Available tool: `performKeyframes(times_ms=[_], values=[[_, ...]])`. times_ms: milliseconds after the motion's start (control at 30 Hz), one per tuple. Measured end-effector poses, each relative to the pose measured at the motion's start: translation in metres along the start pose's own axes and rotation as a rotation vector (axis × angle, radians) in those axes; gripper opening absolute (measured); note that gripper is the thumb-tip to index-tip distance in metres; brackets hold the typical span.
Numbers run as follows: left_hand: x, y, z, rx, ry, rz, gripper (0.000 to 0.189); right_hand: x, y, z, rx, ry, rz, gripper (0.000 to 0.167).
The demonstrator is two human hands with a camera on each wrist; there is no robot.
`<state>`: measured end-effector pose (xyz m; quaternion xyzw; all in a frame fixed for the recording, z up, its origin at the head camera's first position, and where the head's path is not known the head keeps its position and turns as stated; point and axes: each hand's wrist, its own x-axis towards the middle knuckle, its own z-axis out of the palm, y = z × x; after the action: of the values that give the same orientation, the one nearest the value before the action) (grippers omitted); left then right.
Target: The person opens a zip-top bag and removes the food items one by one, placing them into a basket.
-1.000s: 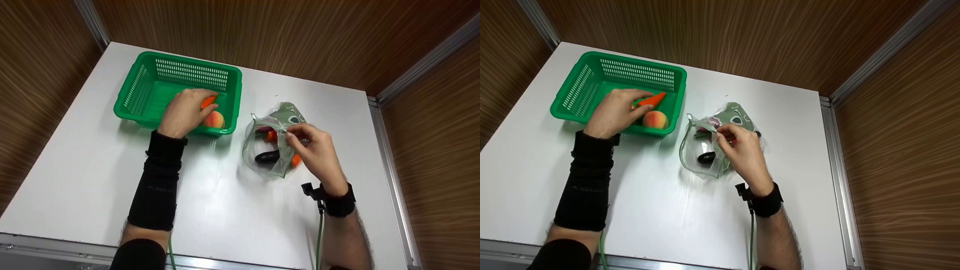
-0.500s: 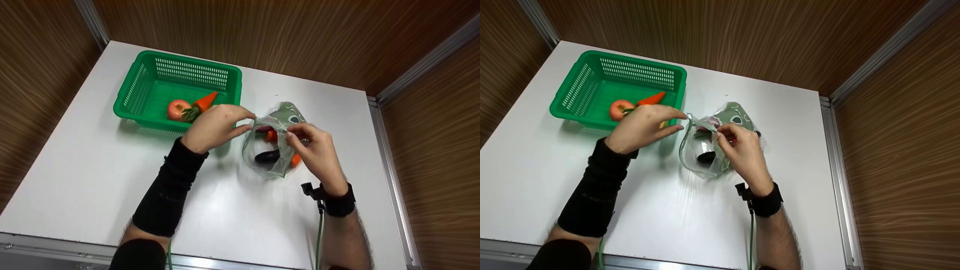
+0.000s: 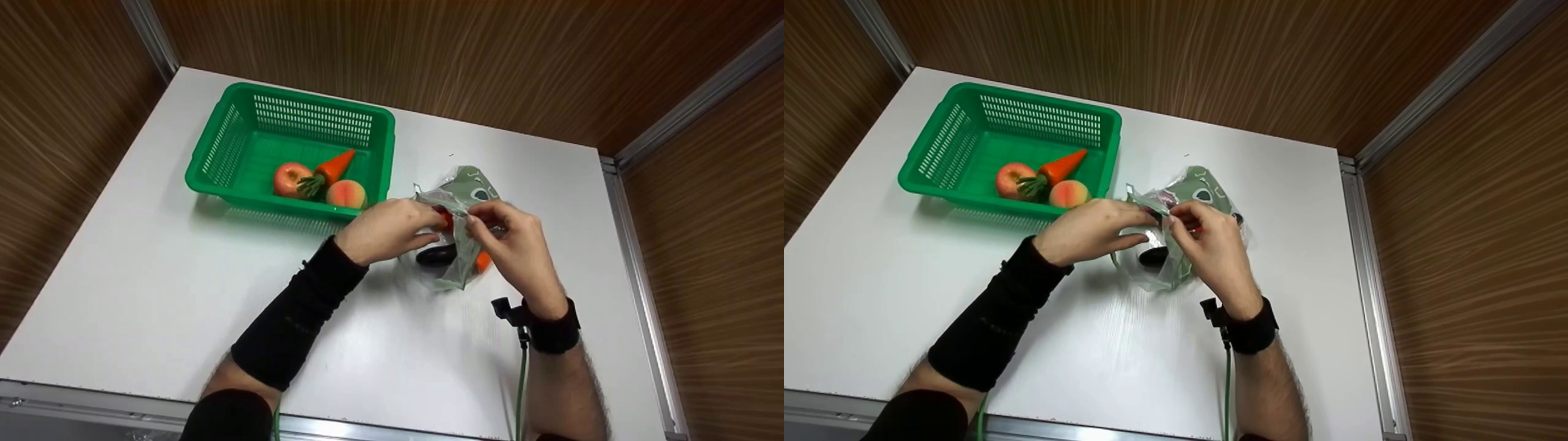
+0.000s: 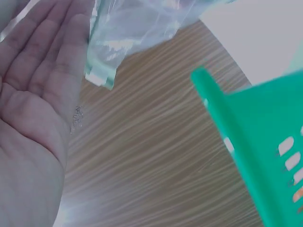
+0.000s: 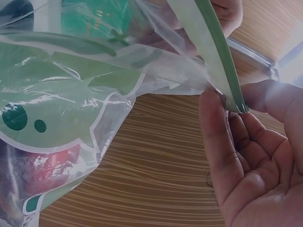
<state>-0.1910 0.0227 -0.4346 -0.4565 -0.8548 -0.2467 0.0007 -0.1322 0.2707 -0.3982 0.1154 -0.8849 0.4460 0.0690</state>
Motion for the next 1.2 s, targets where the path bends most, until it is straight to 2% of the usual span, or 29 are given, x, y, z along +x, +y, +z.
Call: performKeyframes(times_ms=[167,333,533,733,933,1033,1200], values=[[0.008,0.002,0.018,0.076,0.000,-0.020,0.025,0.000,0.000,0.001,-0.001,0.000,-0.008,0.011],[0.013,0.003,0.037,0.180,0.046,-0.052,0.031,-0.001,-0.001,0.002,-0.007,-0.006,-0.011,0.011],[0.014,0.000,0.055,0.207,0.089,-0.085,0.026,-0.001,-0.003,0.002,-0.015,-0.014,-0.005,0.012],[0.010,-0.004,0.066,0.255,0.051,-0.059,0.026,0.000,-0.003,0.002,-0.022,-0.025,-0.010,0.012],[0.009,-0.002,0.080,0.310,-0.016,-0.117,0.048,0.001,-0.002,0.003,-0.045,-0.038,-0.016,0.012],[0.010,-0.001,0.088,0.332,-0.019,-0.133,0.041,0.001,-0.001,0.003,-0.048,-0.045,-0.014,0.012],[0.011,0.000,0.092,0.363,0.035,-0.116,0.026,0.000,0.000,0.003,-0.037,-0.041,-0.011,0.011]])
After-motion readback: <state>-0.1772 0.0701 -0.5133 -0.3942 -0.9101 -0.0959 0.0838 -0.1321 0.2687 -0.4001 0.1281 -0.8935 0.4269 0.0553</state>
